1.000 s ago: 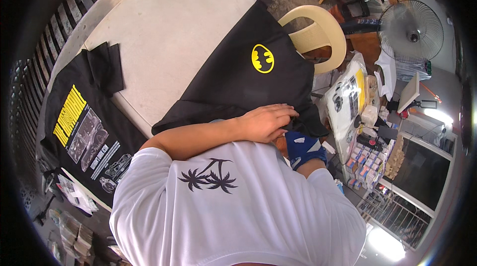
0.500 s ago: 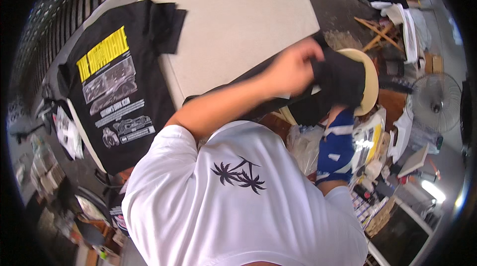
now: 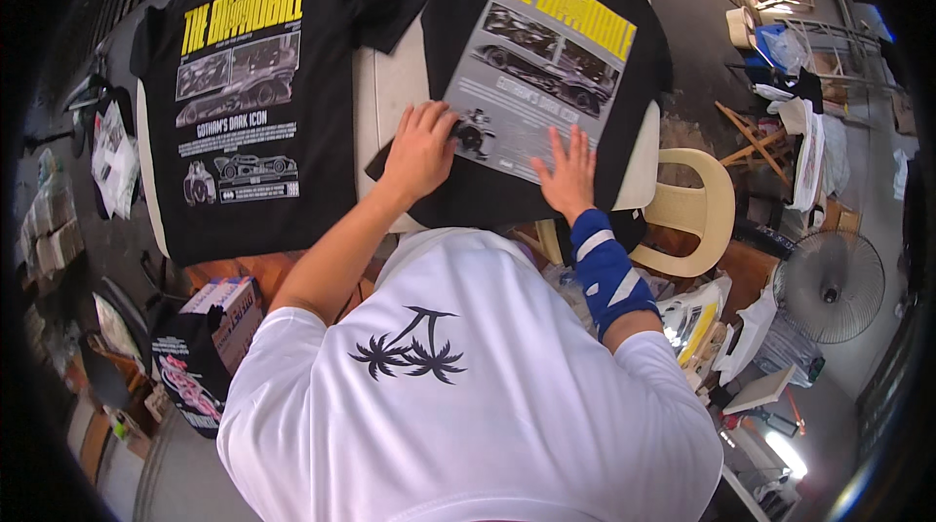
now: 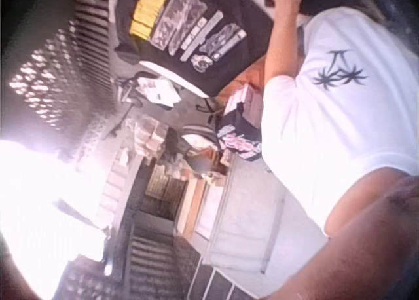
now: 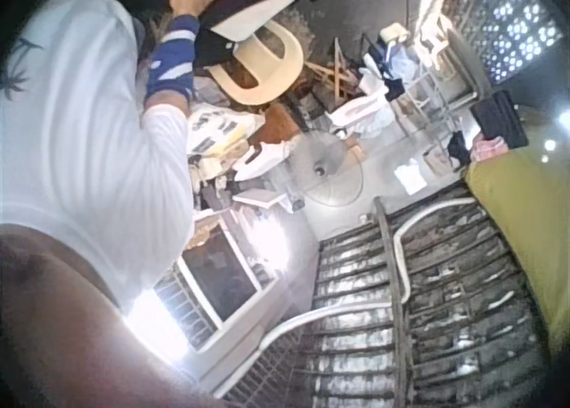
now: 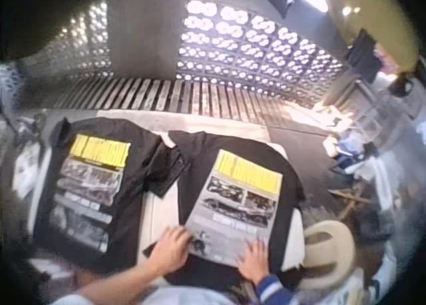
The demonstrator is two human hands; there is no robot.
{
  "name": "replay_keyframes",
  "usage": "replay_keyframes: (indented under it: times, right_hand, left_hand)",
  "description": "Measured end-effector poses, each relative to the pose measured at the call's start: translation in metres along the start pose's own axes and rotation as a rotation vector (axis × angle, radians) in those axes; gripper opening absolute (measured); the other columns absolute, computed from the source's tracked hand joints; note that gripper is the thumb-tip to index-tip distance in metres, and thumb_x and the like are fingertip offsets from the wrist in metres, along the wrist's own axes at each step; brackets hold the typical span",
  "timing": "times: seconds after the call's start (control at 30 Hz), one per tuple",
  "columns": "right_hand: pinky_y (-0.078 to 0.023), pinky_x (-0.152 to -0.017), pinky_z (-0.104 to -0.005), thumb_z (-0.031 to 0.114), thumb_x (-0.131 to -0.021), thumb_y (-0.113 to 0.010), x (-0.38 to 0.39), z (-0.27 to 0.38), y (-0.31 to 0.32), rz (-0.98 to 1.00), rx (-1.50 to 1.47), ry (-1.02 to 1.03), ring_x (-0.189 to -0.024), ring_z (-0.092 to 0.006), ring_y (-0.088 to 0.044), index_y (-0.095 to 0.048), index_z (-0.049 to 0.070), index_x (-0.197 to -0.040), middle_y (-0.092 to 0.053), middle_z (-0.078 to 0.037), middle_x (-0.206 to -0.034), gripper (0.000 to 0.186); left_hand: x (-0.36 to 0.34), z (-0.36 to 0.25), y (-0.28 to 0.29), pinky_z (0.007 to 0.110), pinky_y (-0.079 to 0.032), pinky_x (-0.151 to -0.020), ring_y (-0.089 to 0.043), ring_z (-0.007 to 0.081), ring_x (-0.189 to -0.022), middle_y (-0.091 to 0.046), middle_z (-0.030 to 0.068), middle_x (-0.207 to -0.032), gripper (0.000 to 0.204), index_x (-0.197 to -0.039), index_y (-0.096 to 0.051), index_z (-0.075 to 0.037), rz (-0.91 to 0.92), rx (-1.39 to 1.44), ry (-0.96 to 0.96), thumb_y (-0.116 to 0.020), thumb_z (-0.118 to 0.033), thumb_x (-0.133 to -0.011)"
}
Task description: The person places Batman and DC Comics transfer designs onto black t-shirts, aligns them on a heat press, and operates the machine to apply the graphics. The person handles multiple shirts and transfers, flipping shirts and repositioning materials between presses.
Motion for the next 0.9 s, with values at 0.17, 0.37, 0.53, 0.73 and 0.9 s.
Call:
replay_keyframes:
  times: [0.17,0.37,0.53,0.73,0.9]
  right_hand:
    - [-0.023,-0.121,-0.0592,0.050,-0.096,-0.062,-0.015,-0.058,0.021,0.077,-0.019,0.014,-0.154,-0.0399,-0.024,-0.041,0.023,-0.157,-0.025,-0.019,-0.167,0.069]
    - [-0.046,-0.100,-0.0497,0.022,-0.085,-0.071,-0.023,0.033,0.032,-0.137,-0.170,0.345,-0.115,-0.0370,-0.059,-0.068,0.007,-0.117,-0.065,-0.014,-0.122,0.036]
    - [-0.052,-0.088,-0.0462,0.013,-0.083,-0.071,-0.023,0.151,0.037,-0.131,-0.172,0.641,-0.104,-0.0325,-0.065,-0.067,0.004,-0.116,-0.069,-0.011,-0.107,0.034]
    - [-0.055,-0.079,-0.0431,0.009,-0.084,-0.070,-0.034,0.164,0.028,-0.133,-0.140,0.660,-0.090,-0.0312,-0.069,-0.064,0.004,-0.123,-0.072,-0.012,-0.097,0.040]
    - [-0.056,-0.068,-0.0335,0.002,-0.088,-0.068,-0.052,0.118,0.007,0.004,-0.751,0.047,-0.078,-0.0206,-0.072,-0.063,0.001,-0.123,-0.075,-0.010,-0.097,0.035]
  left_hand:
    - [0.070,0.012,-0.024,0.065,-0.017,-0.122,-0.026,0.0378,-0.153,-0.035,0.0125,-0.164,0.062,-0.152,-0.045,-0.011,0.084,-0.240,0.067,-0.063,-0.032,-0.096]
    - [0.076,-0.001,-0.009,0.064,-0.017,-0.123,-0.029,0.0419,-0.151,-0.042,0.0191,-0.155,0.053,-0.139,-0.055,0.002,0.016,-0.249,0.106,-0.065,-0.017,-0.091]
    - [0.054,-0.009,-0.042,0.055,-0.023,-0.125,-0.039,0.0346,-0.146,-0.054,0.0149,-0.143,0.043,-0.128,-0.060,-0.002,-0.083,-0.086,-0.041,-0.066,-0.009,-0.086]
    - [0.058,-0.008,-0.044,0.050,-0.025,-0.125,-0.041,0.0308,-0.146,-0.055,0.0114,-0.143,0.043,-0.129,-0.060,-0.005,-0.147,-0.098,-0.019,-0.065,-0.009,-0.086]
    - [0.061,-0.012,-0.045,0.050,-0.025,-0.125,-0.040,0.0303,-0.147,-0.053,0.0103,-0.148,0.049,-0.136,-0.059,-0.009,-0.155,-0.181,-0.043,-0.065,-0.011,-0.087]
Point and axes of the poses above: each hand's wrist, its own x-axis away from the middle knuckle, its own y-axis out of the back of the hand, z = x × y, the point moved 6 cm from there along -x, towards the middle knuckle
